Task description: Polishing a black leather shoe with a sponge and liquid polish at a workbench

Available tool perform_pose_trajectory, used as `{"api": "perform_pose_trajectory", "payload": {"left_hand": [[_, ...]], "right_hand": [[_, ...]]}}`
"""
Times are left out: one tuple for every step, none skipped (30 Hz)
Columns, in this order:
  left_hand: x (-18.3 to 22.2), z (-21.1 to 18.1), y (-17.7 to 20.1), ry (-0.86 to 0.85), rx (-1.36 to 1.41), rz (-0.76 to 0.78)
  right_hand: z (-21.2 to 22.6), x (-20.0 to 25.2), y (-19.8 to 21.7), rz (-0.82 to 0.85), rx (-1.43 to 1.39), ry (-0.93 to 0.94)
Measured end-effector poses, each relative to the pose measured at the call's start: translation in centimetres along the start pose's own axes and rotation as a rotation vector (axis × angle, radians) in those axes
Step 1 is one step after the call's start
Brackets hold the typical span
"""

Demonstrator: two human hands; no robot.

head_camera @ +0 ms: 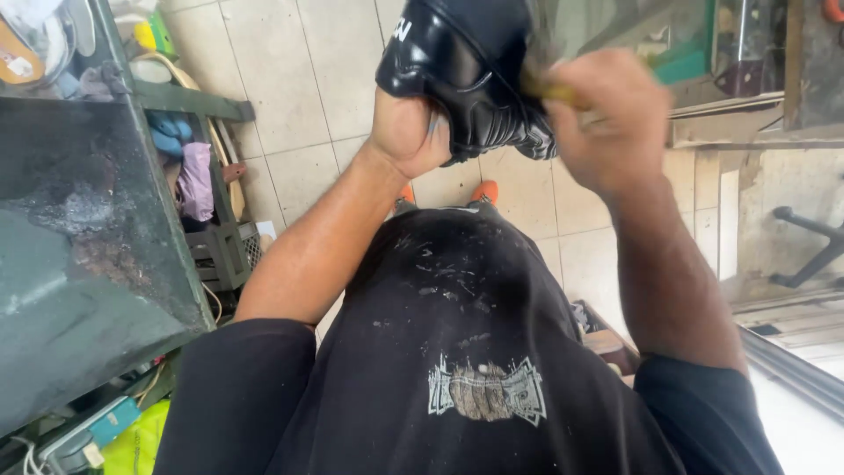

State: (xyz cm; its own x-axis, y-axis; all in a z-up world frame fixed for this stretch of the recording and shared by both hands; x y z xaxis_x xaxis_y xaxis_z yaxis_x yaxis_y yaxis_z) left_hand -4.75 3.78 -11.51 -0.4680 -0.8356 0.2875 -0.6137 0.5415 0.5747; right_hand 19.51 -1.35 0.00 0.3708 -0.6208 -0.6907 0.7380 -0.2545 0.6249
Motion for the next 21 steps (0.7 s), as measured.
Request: {"api": "perform_pose_trajectory", "payload": {"left_hand": [[0.0, 0.3, -0.2, -0.009, -0.009, 0.010], [-0.7, 0.5, 0.1, -0.032, -0.023, 0.013], [-0.6, 1.2, 0.7, -0.039, -0.026, 0.011], [-0.2, 1.8, 1.0, -0.047, -0.031, 0.004], [0.3, 2.5, 1.3, -0.056, -0.035, -0.002], [0.5, 3.2, 1.0, -0.043, -0.027, 0.006], [0.7, 3.7, 0.6, -0.045, -0.029, 0.020], [0.4, 4.2, 0.9, -0.059, -0.044, 0.027], [0.2, 4.2, 0.7, -0.058, -0.049, 0.029], [-0.1, 4.2, 0.5, -0.079, -0.065, 0.040], [-0.4, 4.2, 0.3, -0.100, -0.081, 0.052], [-0.3, 4.2, 0.2, -0.095, -0.087, 0.051], [-0.2, 4.3, 0.3, -0.106, -0.104, 0.056], [-0.6, 4.4, 0.7, -0.122, -0.124, 0.049], [-0.7, 4.9, 1.4, -0.122, -0.133, 0.037], [-0.4, 5.3, 1.8, -0.121, -0.141, 0.012], [0.0, 5.7, 2.2, -0.120, -0.149, -0.012], [0.0, 6.2, 1.8, -0.096, -0.133, -0.024], [0.0, 6.5, 1.2, -0.087, -0.128, -0.030], [-1.5, 6.5, 1.5, -0.113, -0.142, -0.037], [-1.6, 5.9, 1.1, -0.124, -0.145, -0.051]], "right_hand": [[-0.6, 1.9, -0.6, 0.209, 0.131, 0.004], [-1.6, 3.3, -1.2, 0.411, 0.275, 0.019], [-1.9, 4.5, -0.1, 0.406, 0.282, 0.021], [-3.0, 5.9, 0.9, 0.627, 0.246, -0.209], [-4.0, 7.6, 1.9, 0.846, 0.209, -0.440], [-3.7, 6.5, 2.1, 0.859, 0.199, -0.445], [-3.1, 5.0, 2.7, 0.609, 0.165, -0.253], [-2.8, 3.3, 3.3, 0.343, 0.136, -0.056], [-1.9, 1.1, 2.1, 0.339, 0.134, -0.059], [-0.7, -1.1, 1.1, 0.232, 0.105, 0.026], [0.4, -3.3, 0.1, 0.125, 0.076, 0.112], [0.5, -0.6, -0.8, 0.119, 0.071, 0.112], [0.6, 2.0, -2.1, 0.195, 0.075, 0.055], [0.2, 4.2, -3.5, 0.268, 0.081, 0.012], [0.5, 5.6, -2.6, 0.258, 0.080, 0.024], [0.0, 7.0, -1.7, 0.202, -0.155, -0.192], [-0.6, 8.6, -0.8, 0.154, -0.395, -0.411], [-1.6, 8.3, -1.8, 0.180, -0.412, -0.405], [-3.0, 8.4, -2.3, -0.295, -0.716, -0.619], [-4.8, 8.4, -3.0, -0.815, -0.978, -0.800], [-4.4, 5.2, -4.2, -0.813, -0.977, -0.782]]}}
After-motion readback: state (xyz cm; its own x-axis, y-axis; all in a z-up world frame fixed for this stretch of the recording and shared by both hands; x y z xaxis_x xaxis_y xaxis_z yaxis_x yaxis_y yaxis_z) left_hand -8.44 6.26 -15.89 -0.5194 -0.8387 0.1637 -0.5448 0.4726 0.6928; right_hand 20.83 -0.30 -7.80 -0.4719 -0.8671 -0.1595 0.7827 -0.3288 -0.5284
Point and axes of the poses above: each hand's wrist, its own x-axis away from the middle knuckle, its own y-axis out of the back of the hand, z = x × y, the point moved 2 cm from there along -x, towards the middle knuckle, and after that the axes turned 14 degrees about y, right-handed, at the moved point
